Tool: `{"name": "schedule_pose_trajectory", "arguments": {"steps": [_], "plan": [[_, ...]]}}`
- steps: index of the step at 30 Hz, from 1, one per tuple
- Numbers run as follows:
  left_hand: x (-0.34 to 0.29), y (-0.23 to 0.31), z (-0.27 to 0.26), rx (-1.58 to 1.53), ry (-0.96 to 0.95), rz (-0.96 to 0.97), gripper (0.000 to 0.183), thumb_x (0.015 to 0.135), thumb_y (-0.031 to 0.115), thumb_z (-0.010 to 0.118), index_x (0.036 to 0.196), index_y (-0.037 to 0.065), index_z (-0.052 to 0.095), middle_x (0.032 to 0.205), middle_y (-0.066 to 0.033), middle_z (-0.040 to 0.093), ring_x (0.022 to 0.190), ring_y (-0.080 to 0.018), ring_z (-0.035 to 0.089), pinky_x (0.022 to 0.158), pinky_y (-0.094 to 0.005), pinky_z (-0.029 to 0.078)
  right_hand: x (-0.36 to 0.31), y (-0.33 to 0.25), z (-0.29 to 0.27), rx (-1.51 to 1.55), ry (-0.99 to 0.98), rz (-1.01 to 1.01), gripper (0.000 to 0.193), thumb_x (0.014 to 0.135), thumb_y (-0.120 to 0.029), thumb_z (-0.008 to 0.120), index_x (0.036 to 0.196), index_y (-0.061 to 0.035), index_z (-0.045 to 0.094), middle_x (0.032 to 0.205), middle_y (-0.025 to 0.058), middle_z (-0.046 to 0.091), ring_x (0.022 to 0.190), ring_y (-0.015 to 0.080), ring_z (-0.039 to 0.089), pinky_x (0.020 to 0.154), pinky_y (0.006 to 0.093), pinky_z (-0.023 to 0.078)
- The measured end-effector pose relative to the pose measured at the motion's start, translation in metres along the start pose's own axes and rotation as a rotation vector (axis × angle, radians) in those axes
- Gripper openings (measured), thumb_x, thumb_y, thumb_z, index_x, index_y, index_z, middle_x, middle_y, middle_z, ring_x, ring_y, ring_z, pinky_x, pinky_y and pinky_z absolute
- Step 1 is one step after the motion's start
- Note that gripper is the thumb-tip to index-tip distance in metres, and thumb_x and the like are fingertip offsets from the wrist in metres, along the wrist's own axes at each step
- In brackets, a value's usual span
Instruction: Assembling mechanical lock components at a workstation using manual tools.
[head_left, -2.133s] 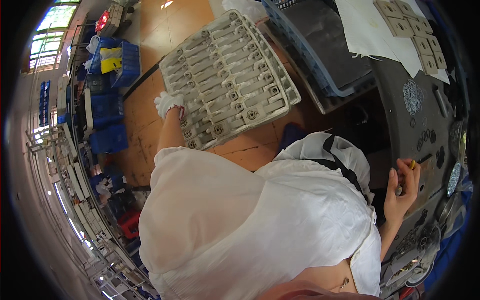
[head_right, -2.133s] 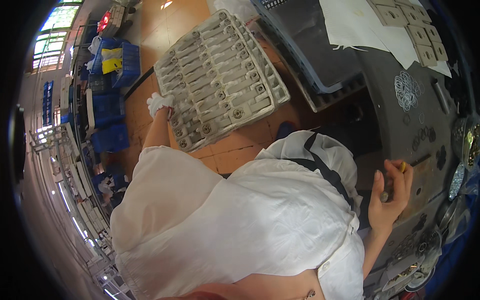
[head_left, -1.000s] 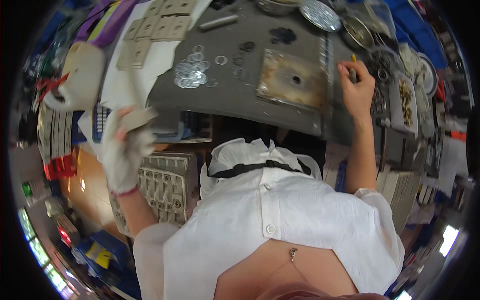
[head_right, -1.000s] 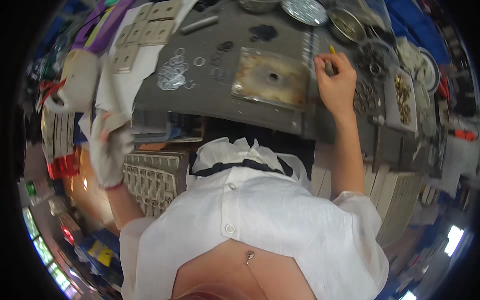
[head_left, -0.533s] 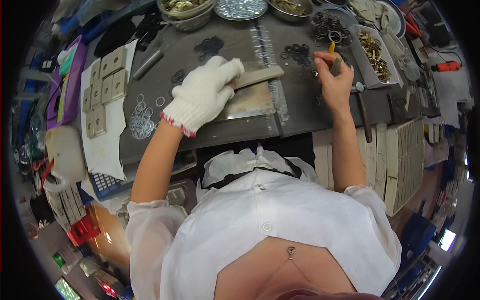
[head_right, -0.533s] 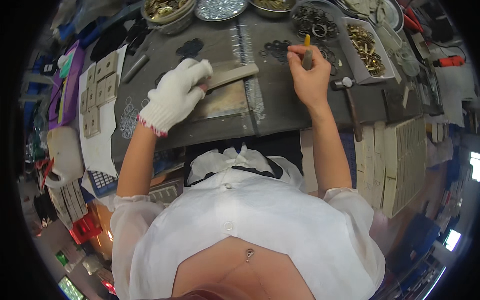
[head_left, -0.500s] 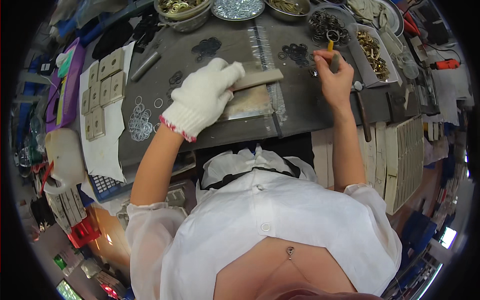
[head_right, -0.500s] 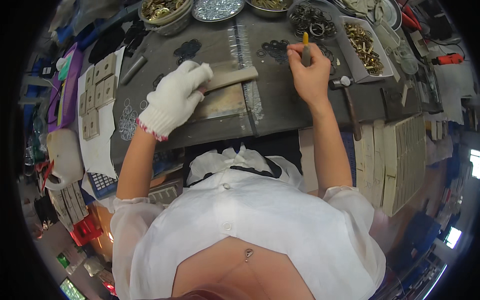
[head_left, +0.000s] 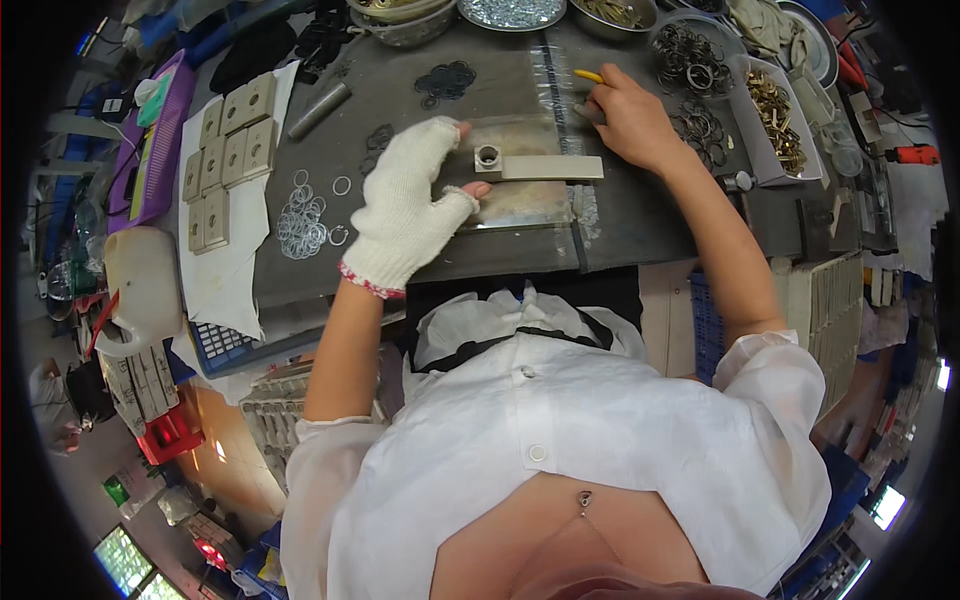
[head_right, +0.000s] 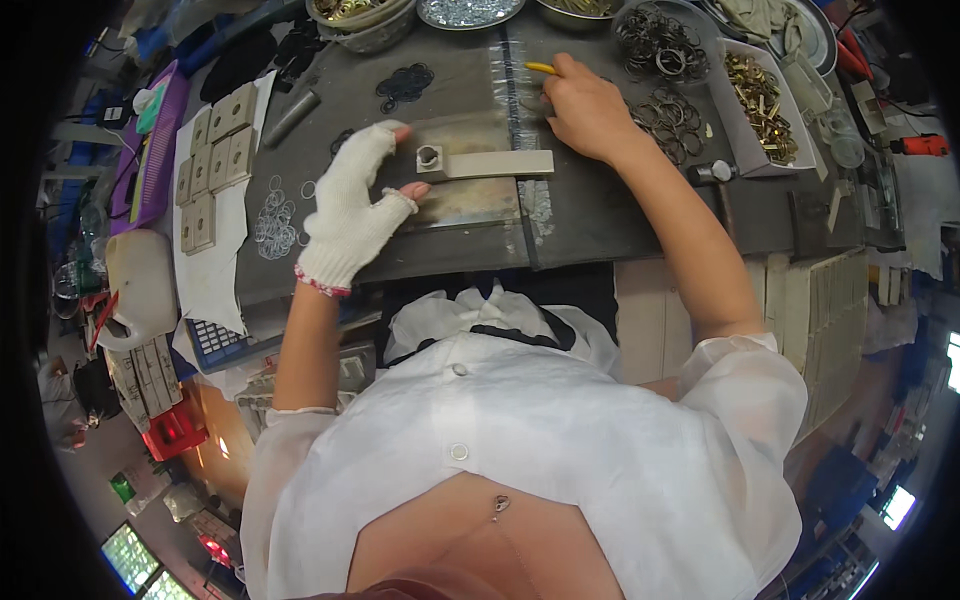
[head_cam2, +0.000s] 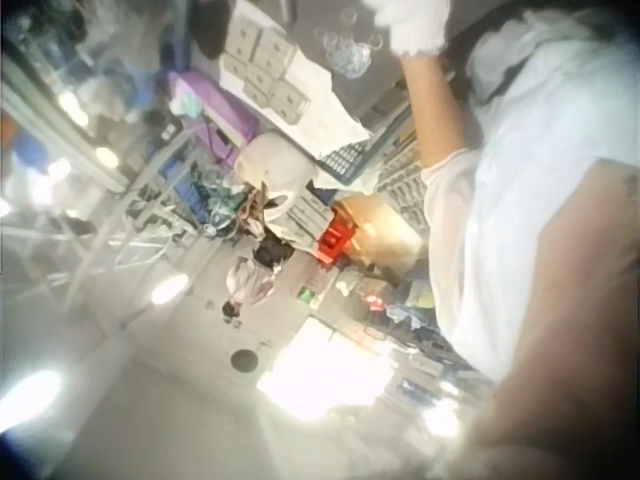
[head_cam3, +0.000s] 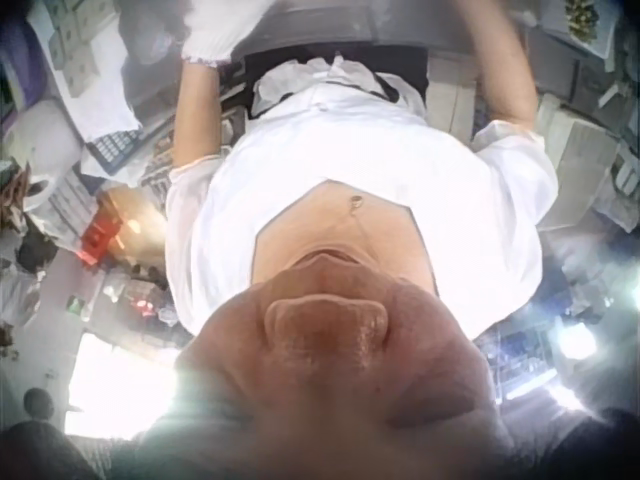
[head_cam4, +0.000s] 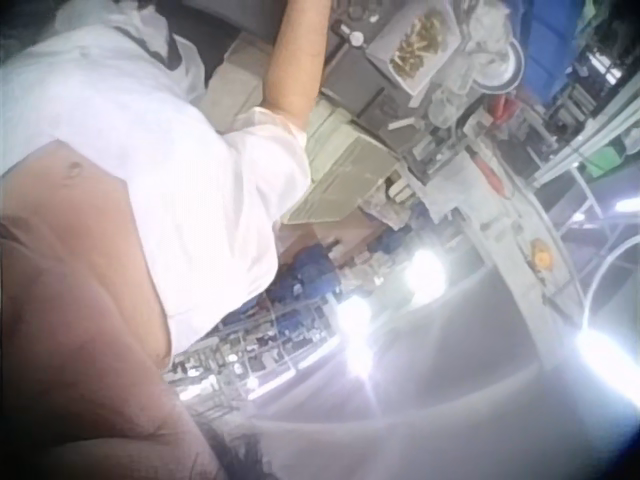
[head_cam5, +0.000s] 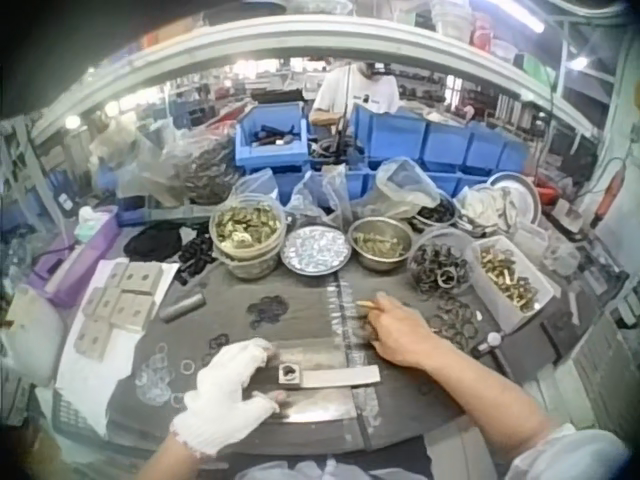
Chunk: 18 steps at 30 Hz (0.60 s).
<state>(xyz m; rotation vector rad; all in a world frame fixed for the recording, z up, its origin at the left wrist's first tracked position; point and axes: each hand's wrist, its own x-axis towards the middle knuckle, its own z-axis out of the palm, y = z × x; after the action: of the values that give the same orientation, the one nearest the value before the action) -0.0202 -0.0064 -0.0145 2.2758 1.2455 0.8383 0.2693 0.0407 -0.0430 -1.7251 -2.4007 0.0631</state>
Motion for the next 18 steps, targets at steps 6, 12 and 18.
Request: {"name": "schedule_pose_trajectory", "arguments": {"steps": [6,12,18], "plan": [[0.000,-0.008,0.017,-0.001,0.024,-0.022,0.038,0.067,0.013,0.076,0.102,0.003,0.064,0.109,-0.0134,0.062,0.105,-0.0307,0.059,0.091,-0.0370,0.047,-0.012,-0.076,-0.007,0.541,0.372,-0.244,0.022,0.069,-0.005,0.071,0.090,-0.0054,0.065,0.099,0.0094,0.056,0.087,0.0281,0.060,0.072,0.0371,0.050],[0.003,-0.015,0.019,-0.031,0.158,0.125,0.029,0.068,0.016,0.074,0.092,0.003,0.062,0.095,-0.0122,0.062,0.093,-0.0336,0.058,0.083,-0.0412,0.047,-0.017,-0.109,-0.006,0.523,0.322,-0.300,0.020,0.068,-0.005,0.072,0.085,-0.0073,0.064,0.099,0.0062,0.057,0.088,0.0254,0.060,0.071,0.0362,0.050],[-0.013,-0.016,0.003,-0.065,0.154,0.035,0.031,0.071,0.011,0.072,0.099,0.001,0.064,0.105,-0.0148,0.063,0.103,-0.0335,0.058,0.091,-0.0395,0.046,-0.014,-0.116,-0.002,0.582,0.330,-0.261,0.026,0.065,-0.001,0.074,0.087,-0.0054,0.059,0.092,0.0081,0.058,0.077,0.0260,0.060,0.064,0.0334,0.049]]}}
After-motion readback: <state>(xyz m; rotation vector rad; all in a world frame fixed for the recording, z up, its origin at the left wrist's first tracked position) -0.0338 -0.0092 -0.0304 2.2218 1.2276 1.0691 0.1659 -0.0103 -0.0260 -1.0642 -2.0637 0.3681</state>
